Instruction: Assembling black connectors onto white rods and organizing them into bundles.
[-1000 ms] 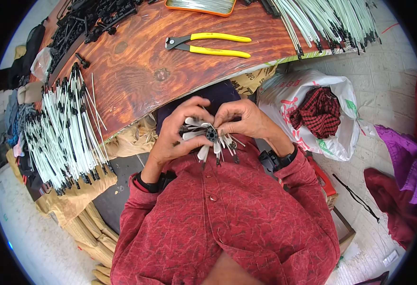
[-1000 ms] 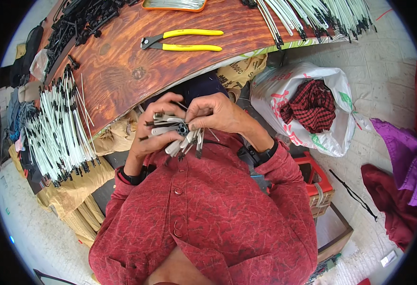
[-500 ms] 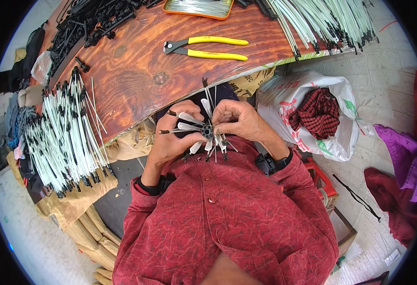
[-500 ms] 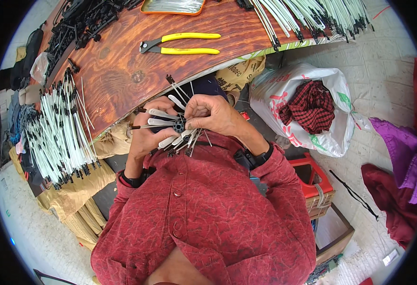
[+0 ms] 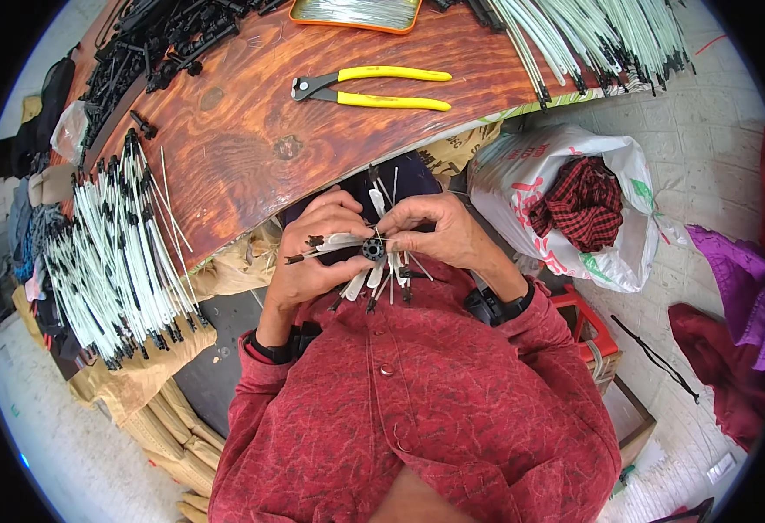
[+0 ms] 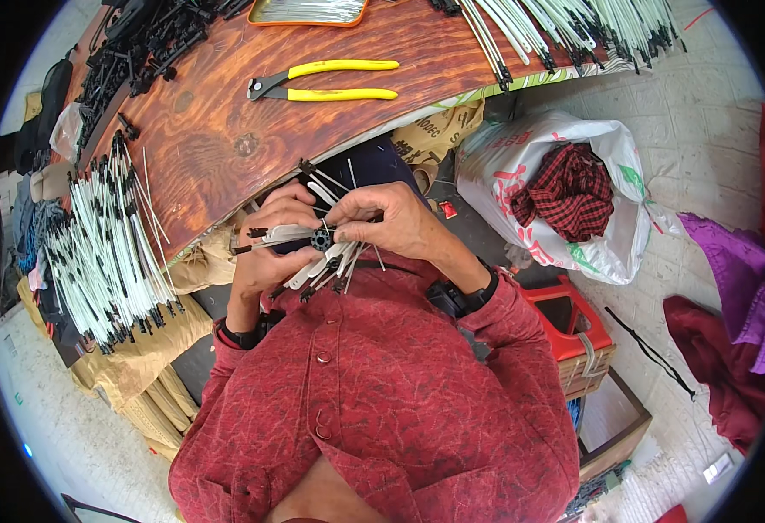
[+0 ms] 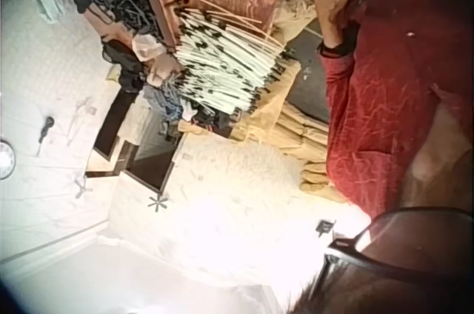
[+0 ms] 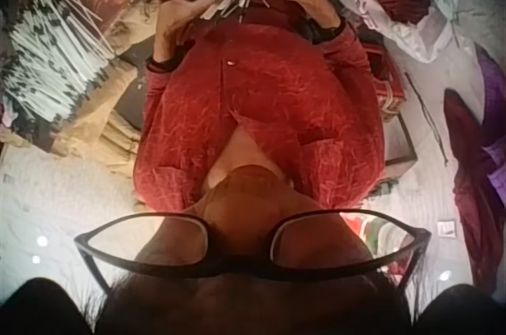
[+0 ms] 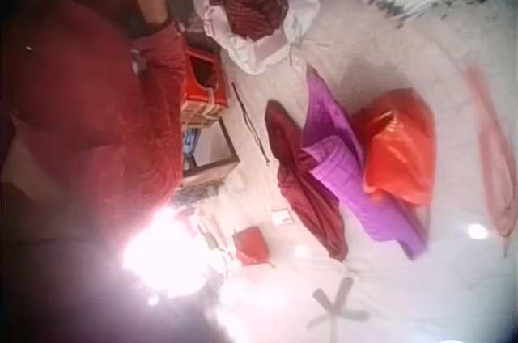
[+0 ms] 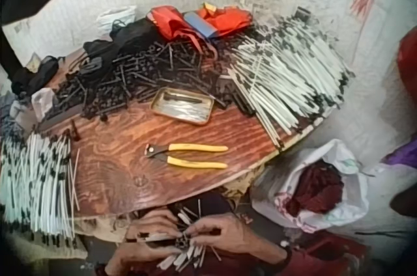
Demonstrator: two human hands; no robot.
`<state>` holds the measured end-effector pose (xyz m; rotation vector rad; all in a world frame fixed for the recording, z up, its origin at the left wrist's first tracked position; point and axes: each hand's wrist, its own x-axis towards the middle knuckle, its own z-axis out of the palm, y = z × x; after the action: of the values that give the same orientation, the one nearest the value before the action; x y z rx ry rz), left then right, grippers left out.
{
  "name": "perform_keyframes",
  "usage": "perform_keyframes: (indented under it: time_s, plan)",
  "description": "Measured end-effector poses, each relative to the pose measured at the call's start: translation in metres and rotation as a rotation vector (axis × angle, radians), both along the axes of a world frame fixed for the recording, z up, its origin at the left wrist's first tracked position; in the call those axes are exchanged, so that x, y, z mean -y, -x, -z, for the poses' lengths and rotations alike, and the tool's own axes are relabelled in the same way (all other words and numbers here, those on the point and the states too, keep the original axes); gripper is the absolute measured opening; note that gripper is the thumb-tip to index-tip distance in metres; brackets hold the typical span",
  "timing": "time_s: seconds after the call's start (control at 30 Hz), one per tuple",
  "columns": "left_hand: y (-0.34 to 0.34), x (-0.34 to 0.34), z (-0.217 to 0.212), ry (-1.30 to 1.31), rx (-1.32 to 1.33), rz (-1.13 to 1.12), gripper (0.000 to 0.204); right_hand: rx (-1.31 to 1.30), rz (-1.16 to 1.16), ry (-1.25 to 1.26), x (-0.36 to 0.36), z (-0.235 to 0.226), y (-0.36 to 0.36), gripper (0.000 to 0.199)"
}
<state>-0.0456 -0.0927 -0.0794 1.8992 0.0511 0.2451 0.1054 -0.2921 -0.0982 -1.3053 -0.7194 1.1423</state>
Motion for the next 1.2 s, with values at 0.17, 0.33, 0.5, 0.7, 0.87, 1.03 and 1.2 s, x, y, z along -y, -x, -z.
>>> perform_keyframes:
  time_s: [0.17, 0.33, 0.5, 0.7, 0.87, 1.03, 1.2]
  plan:
    - [0.003, -0.001, 0.002, 0.006, -0.007, 0.024, 0.038, 0.029, 0.035, -0.028, 0.002, -0.001, 0.002, 0.021]
    - [0.002, -0.004, 0.006, 0.009, 0.018, 0.057, 0.037, 0.081, 0.136, -0.027, 0.009, 0.006, -0.005, 0.018]
    - [0.002, -0.004, 0.007, 0.012, 0.032, 0.053, 0.037, 0.041, 0.198, 0.122, 0.014, 0.01, -0.015, 0.015]
    - [0.002, -0.002, 0.006, -0.013, 0.064, 0.08, 0.037, -0.163, 0.257, 0.04, 0.019, 0.02, -0.022, 0.027]
    - [0.004, -0.001, 0.004, -0.029, 0.059, 0.137, 0.038, 0.172, 0.152, 0.108, 0.019, 0.014, -0.021, 0.036]
    - [0.005, -0.001, 0.003, -0.024, 0.059, 0.146, 0.038, 0.234, -0.002, 0.059, 0.013, 0.009, -0.022, 0.045]
    - [0.004, 0.0, 0.006, -0.029, 0.079, 0.144, 0.038, 0.402, -0.103, -0.182, -0.001, 0.016, -0.023, 0.032]
